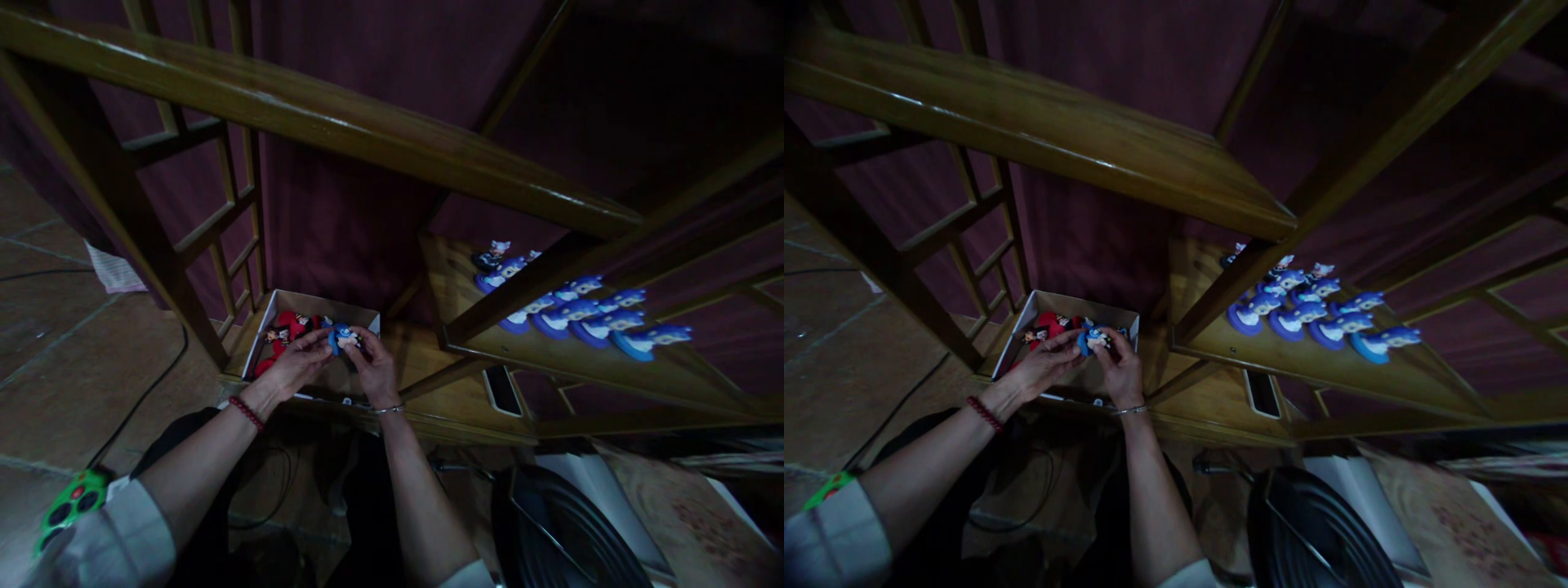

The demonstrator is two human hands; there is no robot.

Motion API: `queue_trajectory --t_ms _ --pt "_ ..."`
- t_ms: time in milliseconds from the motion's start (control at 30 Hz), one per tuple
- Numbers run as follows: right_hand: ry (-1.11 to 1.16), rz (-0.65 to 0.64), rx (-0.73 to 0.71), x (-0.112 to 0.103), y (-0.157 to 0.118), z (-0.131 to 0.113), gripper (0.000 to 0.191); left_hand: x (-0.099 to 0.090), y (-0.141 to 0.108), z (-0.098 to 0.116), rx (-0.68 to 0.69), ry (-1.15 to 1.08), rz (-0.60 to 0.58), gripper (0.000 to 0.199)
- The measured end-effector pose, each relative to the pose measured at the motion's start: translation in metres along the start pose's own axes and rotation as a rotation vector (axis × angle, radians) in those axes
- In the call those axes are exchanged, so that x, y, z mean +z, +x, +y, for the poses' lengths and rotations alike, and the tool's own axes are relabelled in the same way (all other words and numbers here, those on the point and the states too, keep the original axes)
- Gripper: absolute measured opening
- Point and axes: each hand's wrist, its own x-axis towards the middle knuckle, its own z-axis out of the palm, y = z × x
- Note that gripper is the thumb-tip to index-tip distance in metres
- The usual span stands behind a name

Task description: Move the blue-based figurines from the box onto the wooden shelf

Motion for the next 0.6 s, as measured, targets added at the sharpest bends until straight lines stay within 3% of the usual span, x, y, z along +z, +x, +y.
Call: queue_trajectory --t_ms 600 --pt "-0.048 -0.029 -0.015 -0.0019 0.0003 0.002 0.027 0.004 -0.0024 0.0029 -0.025 -0.025 0.056 0.029"
